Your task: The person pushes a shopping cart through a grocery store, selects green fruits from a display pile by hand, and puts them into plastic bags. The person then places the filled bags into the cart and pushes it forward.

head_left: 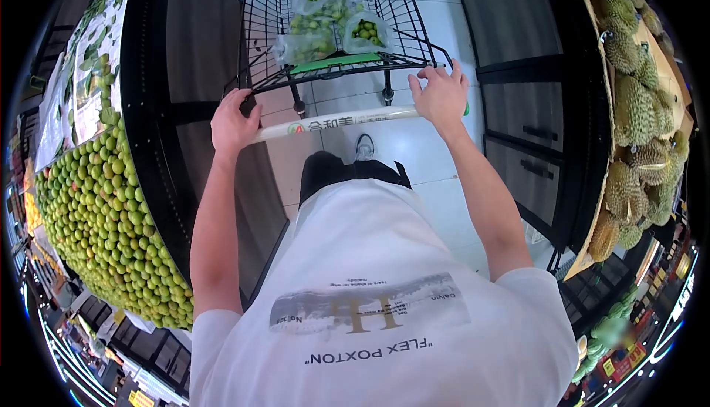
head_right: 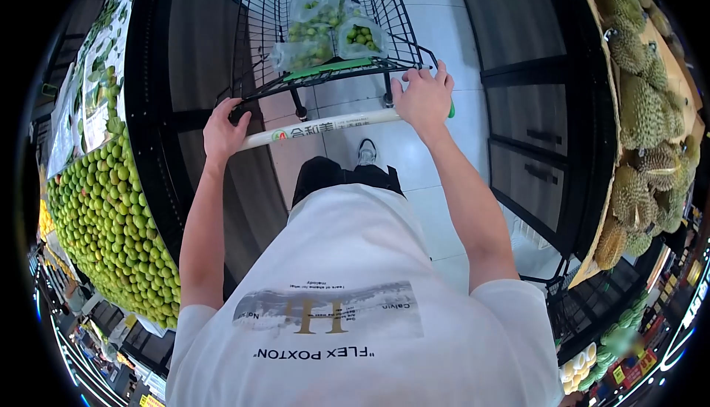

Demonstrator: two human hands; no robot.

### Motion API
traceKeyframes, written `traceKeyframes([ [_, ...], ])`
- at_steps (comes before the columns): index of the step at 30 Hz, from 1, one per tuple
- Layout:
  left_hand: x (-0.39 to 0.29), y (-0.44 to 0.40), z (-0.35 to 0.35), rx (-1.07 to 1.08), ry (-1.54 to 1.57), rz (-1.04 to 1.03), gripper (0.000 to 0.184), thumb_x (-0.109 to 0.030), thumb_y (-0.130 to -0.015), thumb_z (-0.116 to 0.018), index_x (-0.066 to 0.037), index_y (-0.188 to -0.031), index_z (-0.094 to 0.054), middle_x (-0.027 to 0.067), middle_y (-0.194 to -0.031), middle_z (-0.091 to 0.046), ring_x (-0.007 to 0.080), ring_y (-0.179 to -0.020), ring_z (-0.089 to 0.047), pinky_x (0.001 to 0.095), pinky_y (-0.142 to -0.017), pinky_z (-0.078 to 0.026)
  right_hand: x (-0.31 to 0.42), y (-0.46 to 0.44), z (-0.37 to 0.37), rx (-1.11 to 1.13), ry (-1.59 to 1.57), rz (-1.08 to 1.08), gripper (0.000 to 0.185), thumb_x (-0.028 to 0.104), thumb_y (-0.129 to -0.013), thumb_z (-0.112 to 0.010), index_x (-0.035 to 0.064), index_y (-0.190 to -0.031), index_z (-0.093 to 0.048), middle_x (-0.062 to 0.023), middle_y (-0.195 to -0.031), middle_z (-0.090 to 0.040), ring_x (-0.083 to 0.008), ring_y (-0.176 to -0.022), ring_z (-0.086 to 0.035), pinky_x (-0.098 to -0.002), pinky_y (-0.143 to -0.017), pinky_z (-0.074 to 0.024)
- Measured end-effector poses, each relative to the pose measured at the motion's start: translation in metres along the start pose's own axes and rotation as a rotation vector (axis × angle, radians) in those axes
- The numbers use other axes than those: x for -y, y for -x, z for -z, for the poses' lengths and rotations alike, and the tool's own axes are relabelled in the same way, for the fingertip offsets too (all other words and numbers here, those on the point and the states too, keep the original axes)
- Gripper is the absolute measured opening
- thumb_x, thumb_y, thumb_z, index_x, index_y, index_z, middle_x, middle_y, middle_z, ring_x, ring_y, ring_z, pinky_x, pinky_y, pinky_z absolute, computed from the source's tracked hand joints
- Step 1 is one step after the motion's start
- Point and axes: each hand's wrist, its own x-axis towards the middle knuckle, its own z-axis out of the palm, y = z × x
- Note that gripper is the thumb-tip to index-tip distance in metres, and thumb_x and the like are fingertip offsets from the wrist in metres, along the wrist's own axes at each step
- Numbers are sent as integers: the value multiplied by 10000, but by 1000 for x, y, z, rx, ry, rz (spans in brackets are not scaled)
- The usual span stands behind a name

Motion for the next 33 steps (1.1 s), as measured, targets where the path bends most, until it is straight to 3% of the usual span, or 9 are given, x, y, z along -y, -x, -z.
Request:
traceKeyframes([
  [14,38,-142,15,6,-24,62,407,-308,-859,-734,-119,-1219,-704,154,-1328,-661,329,-1232,-624,398,-1046,-496,39,-147,-18,8,-3,44,304,400,-904,-670,117,-973,-760,-121,-1022,-739,-473,-1331,-453,-561,-1096,-315],
  [23,71,-246,32,-15,49,29,427,-258,-800,-750,-70,-1181,-708,162,-1270,-682,327,-1236,-614,406,-1038,-498,72,-247,-33,24,-2,17,276,387,-899,-692,122,-945,-757,-114,-996,-742,-458,-1346,-457,-552,-1103,-322],
  [33,112,-343,46,33,42,9,410,-263,-832,-742,-77,-1194,-695,182,-1315,-659,331,-1271,-596,413,-1049,-494,112,-337,-50,-7,-50,7,238,361,-892,-708,129,-926,-751,-89,-1035,-748,-443,-1344,-470,-534,-1102,-339],
])
